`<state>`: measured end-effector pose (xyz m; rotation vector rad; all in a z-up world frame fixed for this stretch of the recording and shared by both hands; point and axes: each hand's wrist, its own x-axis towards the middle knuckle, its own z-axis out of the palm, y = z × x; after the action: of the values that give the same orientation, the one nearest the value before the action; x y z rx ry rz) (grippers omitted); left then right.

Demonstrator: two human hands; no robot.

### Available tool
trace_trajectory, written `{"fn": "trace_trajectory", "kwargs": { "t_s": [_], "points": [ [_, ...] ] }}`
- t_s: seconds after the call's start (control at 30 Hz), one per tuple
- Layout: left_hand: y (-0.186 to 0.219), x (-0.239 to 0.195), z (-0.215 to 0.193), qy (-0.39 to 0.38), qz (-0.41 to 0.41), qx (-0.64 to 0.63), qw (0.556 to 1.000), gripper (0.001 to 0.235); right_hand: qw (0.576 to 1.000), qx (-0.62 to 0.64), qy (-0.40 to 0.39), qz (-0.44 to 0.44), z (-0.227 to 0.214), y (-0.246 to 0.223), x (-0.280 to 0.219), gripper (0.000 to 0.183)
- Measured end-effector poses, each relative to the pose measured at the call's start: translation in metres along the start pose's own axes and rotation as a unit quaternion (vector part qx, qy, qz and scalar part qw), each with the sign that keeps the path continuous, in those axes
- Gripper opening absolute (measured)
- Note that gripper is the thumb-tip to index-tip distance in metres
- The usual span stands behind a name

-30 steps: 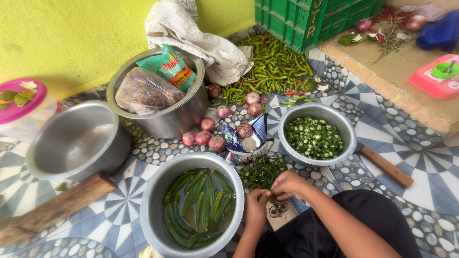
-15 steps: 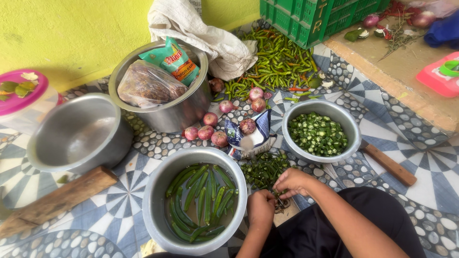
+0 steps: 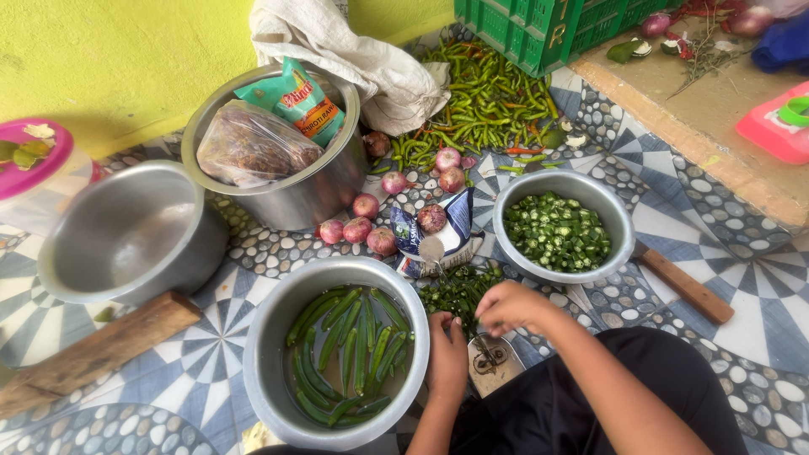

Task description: The person sits on the floor and uses a traditional blade to chop green okra pods. They repeatedly pick okra from a bowl of water, trim the ends, and slice the pods into small pieces, placing the chopped pieces into a separate bowl.

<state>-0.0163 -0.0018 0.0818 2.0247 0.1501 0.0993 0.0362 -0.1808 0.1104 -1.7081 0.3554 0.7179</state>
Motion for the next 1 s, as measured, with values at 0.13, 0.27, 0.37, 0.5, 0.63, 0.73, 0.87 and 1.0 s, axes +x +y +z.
{"fn": "trace_trajectory", "kwargs": {
  "t_s": [0.13, 0.27, 0.37, 0.5, 0.63, 0.73, 0.87, 1.0],
  "points": [
    [-0.005, 0.005, 0.005, -0.040, -0.010, -0.105, 0.994, 0.022, 0.982, 0.110, 0.122, -0.096, -0.047, -0.030, -0.018, 0.032],
    [0.010, -0.003, -0.006, -0.101, -0.026, -0.051, 0.993, 0.021, 0.922, 0.075, 0.279, -0.259, -0.084, -0.058, -0.047, 0.055],
    [0.033, -0.016, -0.029, -0.157, 0.003, 0.003, 0.988, 0.021, 0.852, 0.035, 0.372, -0.368, -0.098, -0.068, -0.073, 0.052],
    [0.064, -0.034, -0.076, -0.190, 0.024, -0.009, 0.982, 0.022, 0.749, -0.052, 0.499, -0.432, -0.115, -0.060, -0.084, 0.028],
    [0.078, -0.035, -0.134, -0.146, 0.080, 0.011, 0.986, 0.024, 0.838, -0.162, 0.454, -0.257, -0.147, -0.025, -0.050, 0.027],
    [0.068, -0.036, -0.183, -0.075, 0.091, 0.034, 0.992, 0.027, 0.882, -0.109, 0.424, -0.176, -0.160, 0.020, -0.022, 0.026],
    [0.042, -0.036, -0.223, 0.022, 0.022, 0.182, 0.983, 0.029, 0.824, -0.182, 0.496, -0.205, -0.147, 0.052, -0.022, 0.031],
    [0.030, -0.019, -0.214, -0.060, -0.103, 0.318, 0.941, 0.045, 0.785, -0.208, 0.494, -0.311, -0.089, 0.013, -0.058, 0.030]
  ]
}}
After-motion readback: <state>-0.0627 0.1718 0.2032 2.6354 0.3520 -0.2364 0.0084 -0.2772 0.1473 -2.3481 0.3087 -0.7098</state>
